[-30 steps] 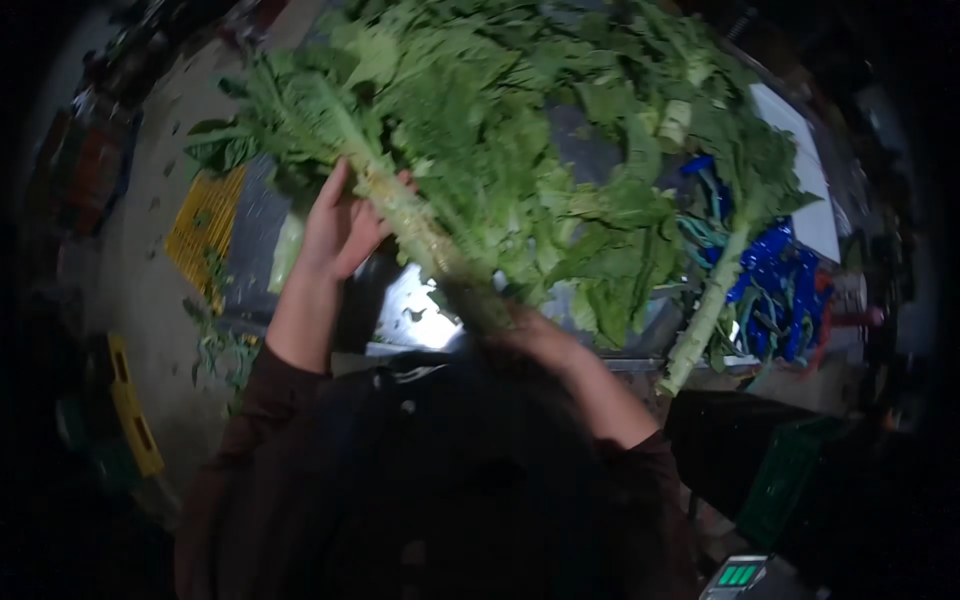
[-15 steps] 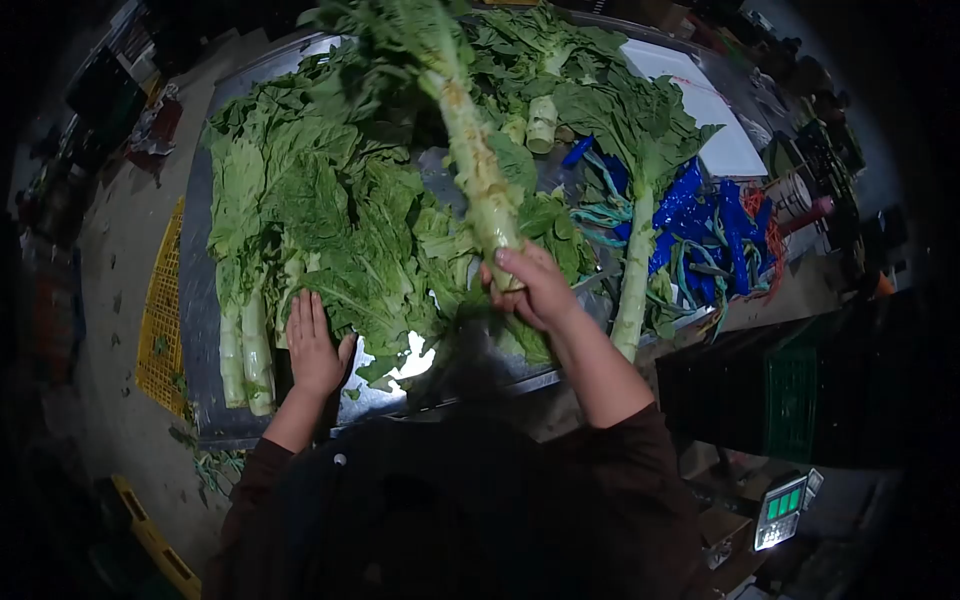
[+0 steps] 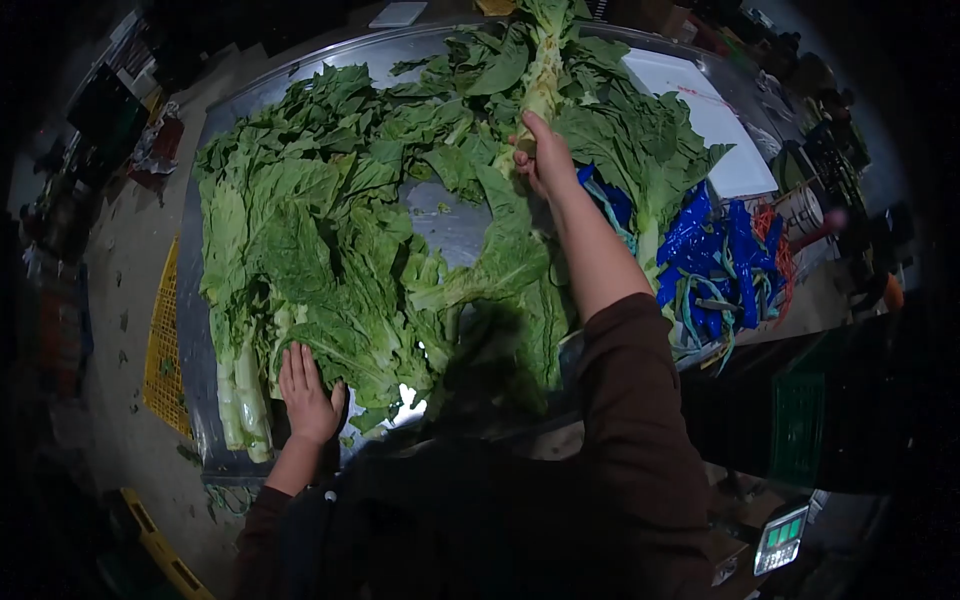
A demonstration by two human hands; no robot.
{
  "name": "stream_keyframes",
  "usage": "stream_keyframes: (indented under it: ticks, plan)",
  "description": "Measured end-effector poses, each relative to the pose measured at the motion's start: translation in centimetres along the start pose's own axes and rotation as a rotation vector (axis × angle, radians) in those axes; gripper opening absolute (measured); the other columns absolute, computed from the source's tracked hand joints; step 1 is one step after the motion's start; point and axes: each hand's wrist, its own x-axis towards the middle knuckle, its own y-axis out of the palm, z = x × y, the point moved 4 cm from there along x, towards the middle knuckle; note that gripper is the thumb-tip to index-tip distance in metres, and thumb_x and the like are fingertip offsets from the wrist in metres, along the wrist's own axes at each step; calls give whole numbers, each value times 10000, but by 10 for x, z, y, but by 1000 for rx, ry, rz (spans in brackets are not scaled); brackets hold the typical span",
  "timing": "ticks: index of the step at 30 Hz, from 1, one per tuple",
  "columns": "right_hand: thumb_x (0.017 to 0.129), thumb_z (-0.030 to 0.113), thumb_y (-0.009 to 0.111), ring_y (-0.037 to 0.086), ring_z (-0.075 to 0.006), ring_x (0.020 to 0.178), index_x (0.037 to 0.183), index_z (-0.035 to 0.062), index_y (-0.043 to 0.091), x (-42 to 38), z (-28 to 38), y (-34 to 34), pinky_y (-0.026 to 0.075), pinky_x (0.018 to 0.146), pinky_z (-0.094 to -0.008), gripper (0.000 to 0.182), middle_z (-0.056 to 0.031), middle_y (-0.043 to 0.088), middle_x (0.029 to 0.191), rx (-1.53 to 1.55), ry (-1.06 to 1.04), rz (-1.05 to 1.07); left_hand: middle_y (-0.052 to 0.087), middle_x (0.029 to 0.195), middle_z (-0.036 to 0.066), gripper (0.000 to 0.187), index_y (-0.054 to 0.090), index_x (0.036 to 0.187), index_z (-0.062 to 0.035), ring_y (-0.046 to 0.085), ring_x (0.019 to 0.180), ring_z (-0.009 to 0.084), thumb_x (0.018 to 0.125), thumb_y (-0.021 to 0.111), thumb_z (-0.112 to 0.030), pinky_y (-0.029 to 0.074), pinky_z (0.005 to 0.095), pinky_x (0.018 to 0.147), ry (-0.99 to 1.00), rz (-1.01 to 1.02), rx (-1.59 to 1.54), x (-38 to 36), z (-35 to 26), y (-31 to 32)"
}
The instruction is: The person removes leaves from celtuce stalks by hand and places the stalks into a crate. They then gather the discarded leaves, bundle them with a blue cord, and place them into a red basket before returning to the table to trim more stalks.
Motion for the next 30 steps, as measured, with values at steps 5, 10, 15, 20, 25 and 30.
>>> stream_keyframes:
  ticks: [5, 10, 15, 20, 25, 30]
  plan:
    - [789, 523, 622, 492, -149, 455, 976, 13, 567, 88, 20, -28, 405, 402, -277, 546, -96, 593, 671, -442, 97, -128, 260, 1455, 214, 819, 266, 1394, 38, 225, 1352, 386, 745, 645, -286, 200, 498, 1083, -19, 16, 9, 2, 0, 2]
    - [804, 515, 569, 636, -330, 928, 1167, -64, 434, 128, 8, -35, 495, 793, -423, 697, -265, 614, 1038, -1451, -180, -483, 262, 1457, 213, 817, 267, 1397, 33, 225, 1353, 385, 736, 638, -275, 206, 501, 1081, -32, 32, 25, 3, 0, 2]
    - [863, 486, 460, 575, -331, 1091, 1350, -50, 266, 124, 12, -8, 432, 932, -409, 750, -233, 544, 1232, -1667, 68, -276, 258, 1461, 210, 820, 268, 1400, 24, 220, 1358, 384, 728, 633, -273, 206, 500, 1082, -51, 53, 30, 4, 1, 4]
    - [887, 464, 425, 576, -304, 1104, 1441, -17, 118, 131, 2, 11, 439, 928, -394, 795, -154, 539, 1281, -1979, 186, -250, 267, 1458, 210, 818, 273, 1401, 14, 233, 1354, 383, 722, 631, -270, 205, 496, 1085, -54, 39, 17, 5, 0, 2]
    - [859, 479, 463, 566, -310, 1115, 1444, -11, 115, 119, -4, 11, 435, 934, -391, 838, -186, 533, 1276, -1977, 163, -201, 273, 1450, 217, 813, 266, 1399, 23, 241, 1346, 389, 718, 627, -235, 210, 492, 1084, -51, 27, 5, 6, -1, 1]
    - [822, 519, 486, 554, -350, 1112, 1412, -15, 195, 135, 25, -19, 428, 930, -419, 847, -226, 529, 1257, -1572, -13, -335, 281, 1439, 226, 806, 266, 1393, 32, 247, 1337, 396, 712, 626, -206, 213, 491, 1082, -50, 30, 1, 7, -1, 2]
